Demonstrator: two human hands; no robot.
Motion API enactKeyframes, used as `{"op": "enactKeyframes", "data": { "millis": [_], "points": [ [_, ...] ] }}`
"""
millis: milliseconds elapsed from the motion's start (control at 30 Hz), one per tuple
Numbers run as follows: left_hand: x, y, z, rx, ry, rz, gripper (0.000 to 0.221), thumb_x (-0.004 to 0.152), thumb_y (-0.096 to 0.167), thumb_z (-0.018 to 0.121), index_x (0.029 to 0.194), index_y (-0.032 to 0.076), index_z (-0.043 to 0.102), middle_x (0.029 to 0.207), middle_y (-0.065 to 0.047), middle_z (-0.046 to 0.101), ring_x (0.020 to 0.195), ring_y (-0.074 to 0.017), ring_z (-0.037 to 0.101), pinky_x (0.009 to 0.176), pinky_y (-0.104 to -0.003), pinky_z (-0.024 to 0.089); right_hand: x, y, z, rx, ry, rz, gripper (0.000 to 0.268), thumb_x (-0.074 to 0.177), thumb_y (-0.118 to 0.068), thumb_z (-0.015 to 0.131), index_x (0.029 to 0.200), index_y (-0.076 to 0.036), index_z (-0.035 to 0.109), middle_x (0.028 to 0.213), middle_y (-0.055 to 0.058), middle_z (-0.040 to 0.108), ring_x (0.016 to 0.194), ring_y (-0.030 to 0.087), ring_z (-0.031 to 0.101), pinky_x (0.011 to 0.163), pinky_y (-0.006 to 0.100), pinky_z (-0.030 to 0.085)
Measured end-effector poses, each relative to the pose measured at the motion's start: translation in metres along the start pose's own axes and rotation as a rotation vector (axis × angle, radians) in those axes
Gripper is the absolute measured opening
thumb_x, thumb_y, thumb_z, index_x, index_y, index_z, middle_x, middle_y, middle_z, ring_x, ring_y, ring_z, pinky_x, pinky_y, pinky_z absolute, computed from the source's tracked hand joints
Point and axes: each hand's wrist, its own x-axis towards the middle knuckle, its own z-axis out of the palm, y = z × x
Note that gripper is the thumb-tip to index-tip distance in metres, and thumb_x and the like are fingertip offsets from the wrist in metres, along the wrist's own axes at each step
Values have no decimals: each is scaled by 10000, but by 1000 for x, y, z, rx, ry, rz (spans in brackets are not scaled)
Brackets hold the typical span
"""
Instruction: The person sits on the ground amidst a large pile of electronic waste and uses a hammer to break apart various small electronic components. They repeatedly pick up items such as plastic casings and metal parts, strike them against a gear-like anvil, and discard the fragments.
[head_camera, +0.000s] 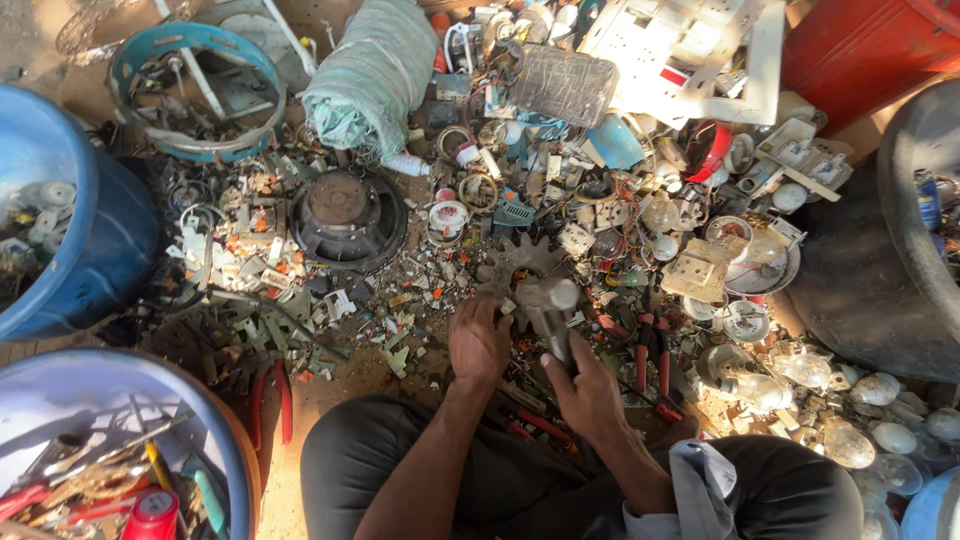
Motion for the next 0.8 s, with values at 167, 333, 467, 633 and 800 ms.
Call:
{"op": "enactKeyframes", "data": {
  "millis": [167, 333, 467, 633, 800],
  "points": [
    [2, -13, 14, -22, -7, -61, 311, 888, 48, 736, 1193, -12, 721, 1188, -204, 726, 1117, -348, 666, 999, -476, 526, 7, -3, 5, 49, 7, -107, 485, 990, -279, 651, 1406, -56, 539, 744, 74, 666, 525, 159, 608, 462, 365, 470],
    [2, -12, 11, -2, 29, 20, 195, 949, 69, 679, 1105, -16, 759, 1141, -201, 730, 1058, -339, 681, 984, -479, 548, 10, -1, 7, 64, -33, -33, 474, 986, -267, 667, 1397, -60, 556, 721, 70, 667, 500, 144, 585, 466, 368, 440],
    [-3, 1, -5, 155, -32, -76, 233, 883, 120, 687, 1051, -25, 757, 1067, -198, 705, 1013, -365, 654, 918, -505, 541, 5, -3, 6, 189, 36, -36, 461, 983, -239, 674, 1392, -51, 573, 688, 54, 639, 508, 102, 576, 455, 344, 448],
    [2, 8, -12, 67, -54, -89, 274, 877, 118, 693, 1116, -3, 749, 1166, -197, 686, 1083, -384, 638, 928, -497, 547, 5, -11, 5, 428, -8, 29, 463, 983, -195, 633, 1413, -41, 559, 669, 30, 595, 469, 85, 562, 412, 314, 462],
    [3, -5, -4, 176, -9, 4, 307, 881, 111, 692, 1161, -1, 752, 1287, -240, 647, 1204, -400, 611, 1049, -512, 517, 2, -14, 1, 272, 92, -136, 451, 986, -182, 674, 1397, -22, 583, 635, 60, 607, 483, 114, 577, 434, 331, 429]
  ]
}}
